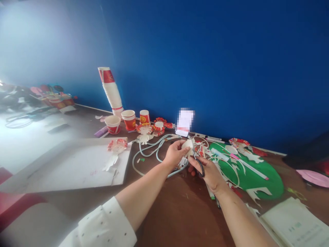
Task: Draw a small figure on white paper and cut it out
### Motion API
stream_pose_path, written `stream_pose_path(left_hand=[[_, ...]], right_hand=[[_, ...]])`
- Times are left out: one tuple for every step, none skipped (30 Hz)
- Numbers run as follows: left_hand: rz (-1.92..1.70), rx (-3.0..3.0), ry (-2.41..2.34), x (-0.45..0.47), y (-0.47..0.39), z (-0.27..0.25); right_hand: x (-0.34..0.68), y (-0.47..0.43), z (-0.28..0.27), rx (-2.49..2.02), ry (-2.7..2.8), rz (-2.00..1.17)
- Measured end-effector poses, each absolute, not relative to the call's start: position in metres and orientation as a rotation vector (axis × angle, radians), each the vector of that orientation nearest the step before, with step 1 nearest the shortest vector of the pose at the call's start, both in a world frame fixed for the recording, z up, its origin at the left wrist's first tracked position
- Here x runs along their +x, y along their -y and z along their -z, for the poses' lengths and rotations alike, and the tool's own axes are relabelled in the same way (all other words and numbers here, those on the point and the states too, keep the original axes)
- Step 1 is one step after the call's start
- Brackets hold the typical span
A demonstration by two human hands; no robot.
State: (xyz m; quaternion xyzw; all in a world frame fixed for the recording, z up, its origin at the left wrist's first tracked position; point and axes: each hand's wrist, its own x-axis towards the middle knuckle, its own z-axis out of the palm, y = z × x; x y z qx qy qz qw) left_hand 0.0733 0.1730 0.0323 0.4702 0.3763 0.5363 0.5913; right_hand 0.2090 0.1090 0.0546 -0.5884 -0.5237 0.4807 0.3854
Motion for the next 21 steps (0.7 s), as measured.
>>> stream_pose_path(left_hand=[[-1.249, 1.096, -0.874, 0.0731, -0.1732, -0.0321], [-1.248, 1.1, -0.874, 0.0729, -0.1733, -0.032], [-1.245, 1.101, -0.872, 0.0727, -0.1735, -0.0319], [-1.242, 1.099, -0.869, 0.0725, -0.1736, -0.0318], [-1.24, 1.093, -0.863, 0.0723, -0.1737, -0.0318], [-1.24, 1.083, -0.853, 0.0722, -0.1738, -0.0319], [-1.241, 1.071, -0.838, 0.0722, -0.1738, -0.0321], [-1.246, 1.057, -0.822, 0.0722, -0.1739, -0.0323], [-1.252, 1.043, -0.804, 0.0722, -0.1739, -0.0326], [-1.259, 1.029, -0.787, 0.0722, -0.174, -0.0329], [-1.264, 1.017, -0.773, 0.0722, -0.1742, -0.0331], [-1.266, 1.008, -0.765, 0.0722, -0.1744, -0.0333], [-1.267, 1.001, -0.761, 0.0721, -0.1747, -0.0334], [-1.264, 0.996, -0.759, 0.0719, -0.175, -0.0334], [-1.26, 0.992, -0.756, 0.0718, -0.1754, -0.0334], [-1.257, 0.988, -0.753, 0.0717, -0.1758, -0.0334], [-1.256, 0.982, -0.747, 0.0716, -0.1761, -0.0333], [-1.257, 0.97, -0.74, 0.0715, -0.1764, -0.0331], [-1.26, 0.953, -0.73, 0.0714, -0.1767, -0.0329], [-1.264, 0.933, -0.72, 0.0714, -0.1769, -0.0327], [-1.267, 0.913, -0.71, 0.0714, -0.1771, -0.0325]], right_hand=[[0.2088, -0.1088, -0.055, -1.491, 1.316, -1.241], [0.2085, -0.1085, -0.0554, -1.484, 1.301, -1.255], [0.2083, -0.1082, -0.0558, -1.48, 1.29, -1.265], [0.2082, -0.108, -0.0562, -1.481, 1.285, -1.269], [0.208, -0.1078, -0.0566, -1.485, 1.283, -1.27], [0.2079, -0.1077, -0.057, -1.488, 1.283, -1.271], [0.2078, -0.1077, -0.0574, -1.492, 1.281, -1.27], [0.2078, -0.1077, -0.0577, -1.494, 1.278, -1.268], [0.2079, -0.1079, -0.058, -1.497, 1.28, -1.264], [0.2082, -0.1081, -0.0581, -1.498, 1.287, -1.258], [0.2087, -0.1084, -0.0581, -1.502, 1.3, -1.249], [0.2094, -0.1087, -0.0579, -1.503, 1.319, -1.241], [0.2102, -0.1091, -0.0575, -1.504, 1.339, -1.234], [0.2112, -0.1095, -0.057, -1.504, 1.355, -1.228], [0.2122, -0.1098, -0.0564, -1.505, 1.366, -1.223], [0.2131, -0.1101, -0.0558, -1.504, 1.368, -1.221], [0.2138, -0.1104, -0.0552, -1.501, 1.368, -1.221], [0.2144, -0.1105, -0.0547, -1.499, 1.366, -1.223], [0.2148, -0.1107, -0.0543, -1.498, 1.363, -1.223], [0.215, -0.1107, -0.0539, -1.497, 1.361, -1.225], [0.2151, -0.1108, -0.0537, -1.496, 1.36, -1.225]])
